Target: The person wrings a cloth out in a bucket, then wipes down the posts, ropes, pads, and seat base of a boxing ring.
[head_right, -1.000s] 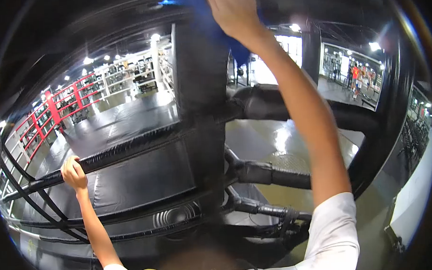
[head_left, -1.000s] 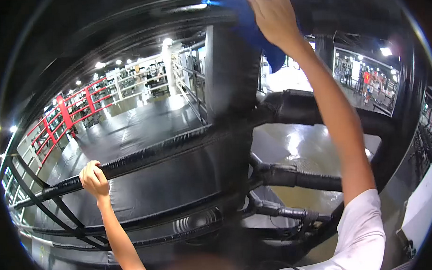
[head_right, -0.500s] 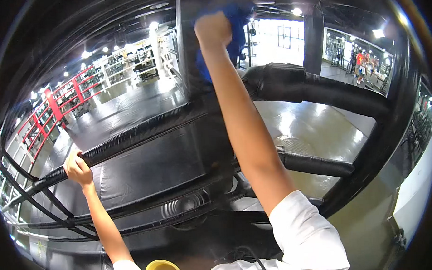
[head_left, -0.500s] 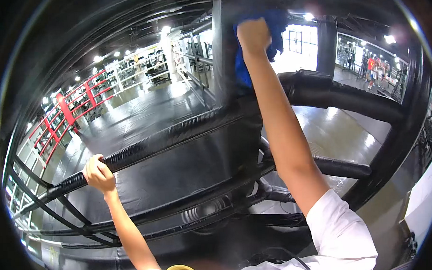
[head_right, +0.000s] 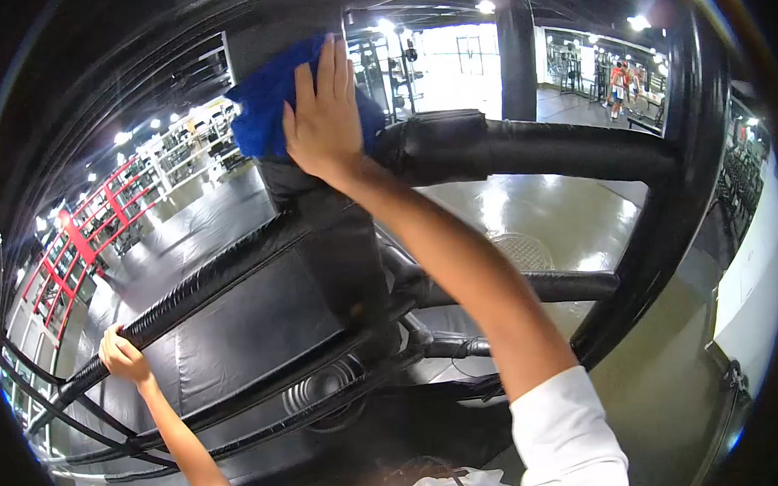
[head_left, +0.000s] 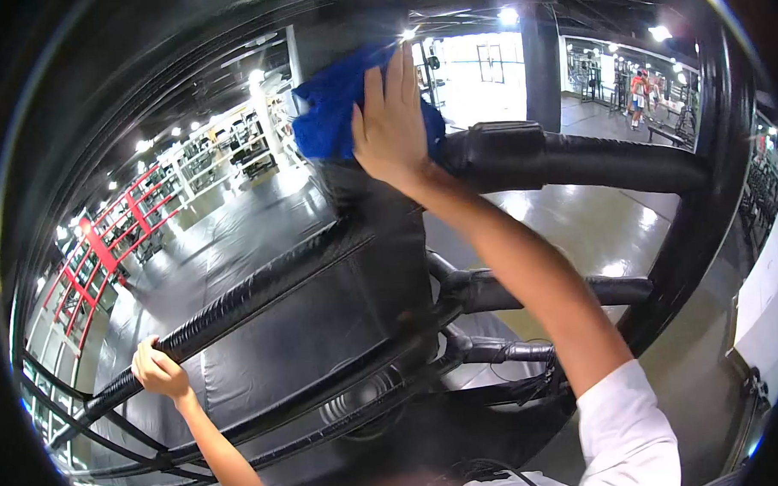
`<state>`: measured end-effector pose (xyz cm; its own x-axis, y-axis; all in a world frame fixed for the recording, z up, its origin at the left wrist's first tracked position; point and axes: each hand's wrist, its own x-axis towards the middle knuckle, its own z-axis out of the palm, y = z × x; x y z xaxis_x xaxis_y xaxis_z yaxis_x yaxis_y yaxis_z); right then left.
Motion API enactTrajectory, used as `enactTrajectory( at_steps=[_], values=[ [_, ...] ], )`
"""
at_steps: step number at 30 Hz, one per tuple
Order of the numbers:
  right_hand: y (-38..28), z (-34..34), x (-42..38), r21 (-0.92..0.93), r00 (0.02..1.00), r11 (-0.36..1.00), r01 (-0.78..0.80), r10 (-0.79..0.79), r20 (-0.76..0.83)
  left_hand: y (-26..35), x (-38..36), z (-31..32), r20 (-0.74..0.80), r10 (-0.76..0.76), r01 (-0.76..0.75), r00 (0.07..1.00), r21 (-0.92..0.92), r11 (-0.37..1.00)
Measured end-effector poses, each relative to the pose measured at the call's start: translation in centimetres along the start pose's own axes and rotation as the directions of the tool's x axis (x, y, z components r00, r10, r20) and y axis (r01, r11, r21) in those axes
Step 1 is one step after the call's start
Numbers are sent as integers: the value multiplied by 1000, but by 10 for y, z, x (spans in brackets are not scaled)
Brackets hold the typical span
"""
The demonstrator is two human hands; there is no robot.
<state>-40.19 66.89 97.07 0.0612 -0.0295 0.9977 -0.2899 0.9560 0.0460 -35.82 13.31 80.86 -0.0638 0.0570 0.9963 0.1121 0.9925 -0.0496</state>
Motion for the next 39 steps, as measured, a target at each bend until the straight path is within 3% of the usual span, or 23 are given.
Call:
enactTrajectory(
  at_steps=[1, 2, 3, 5, 6, 7, 8, 9, 15, 18, 21, 22, 23, 25, 27, 28, 30, 31, 33, 35, 39],
  values=[
    [-12, 10, 10, -7, 1000, 1000, -3, 3, -7, -3, 1, -1, 47, -15, 14, 999, 15, 1000],
    [-20, 24, 27, 202, 898, 895, -398, 425, -111, -4, 2, 1, 32, -16, 15, 999, 9, 1000],
    [-20, 30, 41, 431, 623, 603, -671, 774, -113, -6, 0, 2, 21, -3, 3, 1000, 3, 1000],
    [-11, 2, 83, 326, 327, 249, -912, 922, 209, -9, 0, 9, -43, 42, -42, 998, 2, 999],
    [11, 14, 84, 88, 486, 483, -871, 823, 294, -3, 1, 9, -72, 21, -22, 997, -7, 1000],
    [35, 31, 75, -133, 581, 682, -719, 695, 423, 2, 1, 8, -69, 27, -28, 997, -6, 1000],
    [51, 34, 67, 23, 479, 561, -828, 685, 549, 6, 0, 6, -35, -20, 20, 999, 9, 1000],
    [50, 51, 61, 27, 474, 558, -829, 677, 563, 8, -1, 4, -8, -72, 72, 997, 33, 997],
    [100, 135, 43, -94, 655, 808, -582, 534, 535, 29, 9, -2, 0, -119, 119, 993, 3, 993],
    [100, 114, -73, -151, 732, 885, -440, 451, 510, 29, 11, 2, -37, -113, 113, 993, -2, 994],
    [109, 149, -118, -202, 806, 935, -292, 354, 475, 33, 8, -4, -35, -126, 126, 991, 0, 992],
    [56, 61, -90, -189, 803, 938, -292, 347, 484, 35, 8, -7, -49, -87, 87, 995, 3, 996],
    [-38, -16, -41, -314, 671, 933, -173, 345, 656, 35, 9, -9, -41, -91, 91, 995, 17, 996],
    [-76, -24, -58, -244, 905, 969, -48, 145, 401, 34, 8, -11, -39, -85, 84, 996, -26, 996],
    [-96, -38, -59, -285, 955, 928, 241, -175, 240, 29, 7, -11, -68, -39, 36, 997, -48, 998],
    [-98, -44, -64, -276, 954, 930, 241, -176, 242, 28, 6, -11, -79, -29, 25, 996, -56, 998],
    [-83, -57, -79, 157, 964, 987, 41, -80, 253, 27, 4, -10, -83, -23, 18, 996, -57, 998],
    [-73, -63, -82, 164, 963, 986, 43, -85, 256, 27, 5, -9, -91, -19, 14, 996, -65, 998],
    [-52, -78, -91, -31, 929, 986, 165, -145, 340, 25, 6, -7, -92, -33, 28, 995, -55, 998],
    [-24, -83, -97, -231, 921, 963, 137, -38, 387, 24, 7, -3, -94, -37, 32, 995, -59, 998],
    [-21, -90, -96, -357, 879, 925, 126, 63, 473, 19, 3, 8, -111, -47, 41, 993, -54, 998]
  ],
)
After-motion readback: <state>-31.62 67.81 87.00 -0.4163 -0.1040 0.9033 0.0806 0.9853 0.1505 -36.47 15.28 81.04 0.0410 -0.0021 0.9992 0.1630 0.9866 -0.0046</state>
